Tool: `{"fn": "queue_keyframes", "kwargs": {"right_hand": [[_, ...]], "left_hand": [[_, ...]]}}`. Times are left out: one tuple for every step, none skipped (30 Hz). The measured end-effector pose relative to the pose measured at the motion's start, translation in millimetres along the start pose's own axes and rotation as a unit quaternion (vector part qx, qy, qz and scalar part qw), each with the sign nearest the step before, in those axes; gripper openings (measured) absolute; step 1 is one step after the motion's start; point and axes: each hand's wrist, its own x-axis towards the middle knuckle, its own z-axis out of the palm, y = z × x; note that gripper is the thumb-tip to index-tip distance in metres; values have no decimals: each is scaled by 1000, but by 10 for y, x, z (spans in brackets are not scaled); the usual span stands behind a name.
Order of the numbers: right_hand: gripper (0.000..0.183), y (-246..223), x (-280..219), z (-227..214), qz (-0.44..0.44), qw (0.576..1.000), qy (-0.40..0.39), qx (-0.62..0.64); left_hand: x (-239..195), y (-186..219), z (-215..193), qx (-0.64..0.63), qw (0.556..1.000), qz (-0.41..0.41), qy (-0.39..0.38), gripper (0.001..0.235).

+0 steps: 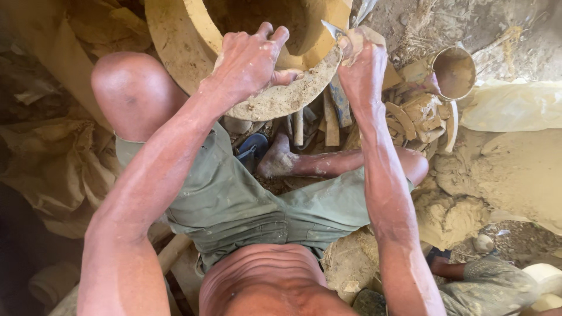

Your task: The person shapes and carves details into a large clay vessel using their hands and a small wooden tool while sitting on the ground.

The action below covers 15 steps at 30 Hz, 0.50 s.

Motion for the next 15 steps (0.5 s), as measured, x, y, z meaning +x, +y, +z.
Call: {"fn": "queue_keyframes", "kwargs": {"right_hand": [[21, -46, -42, 5, -1, 1000, -4, 3], [21, -86, -72, 2, 59, 995, -37, 69], [21, -108, -78, -16, 119, 982, -65, 132], [21, -153, -95, -27, 120, 982, -64, 131], [19, -180, -88, -44, 133, 980, -57, 138], [18, -203, -77, -68, 146, 977, -51, 145], [18, -248, -85, -86, 146, 977, -53, 144], [18, -284, -88, -106, 134, 977, -67, 151], [18, -313, -89, -124, 123, 977, -80, 156], [18, -356, -97, -126, 123, 977, -81, 155], [14, -388, -96, -125, 142, 975, -80, 150], [11, -408, -89, -121, 161, 973, -80, 145], [11, -435, -121, -124, 163, 973, -81, 143], [10, -458, -159, -126, 168, 970, -85, 151], [10, -469, -167, -108, 172, 968, -86, 160]], "left_hand": [[-32, 5, 19, 9, 1000, 4, 19, 82], [-60, 10, 37, 7, 1000, -1, 17, 82], [-43, 6, 47, 4, 1000, -9, 3, 82], [-35, 7, 55, 1, 1000, -17, -12, 82], [-7, 10, 62, 2, 1000, -14, -10, 82], [16, 15, 69, 12, 1000, -6, 13, 84], [-3, 25, 83, 20, 999, -2, 35, 86], [-16, 26, 92, 19, 999, -4, 35, 86], [-16, 25, 100, 20, 999, -2, 31, 86], [-14, 26, 107, 21, 999, 1, 28, 86], [4, 24, 108, 20, 999, 2, 30, 86], [23, 25, 110, 22, 1000, -11, 17, 87], [22, 40, 125, 21, 999, -25, 1, 88], [21, 53, 138, 18, 1000, -23, -1, 88], [37, 50, 137, 18, 999, -35, -17, 88]]}}
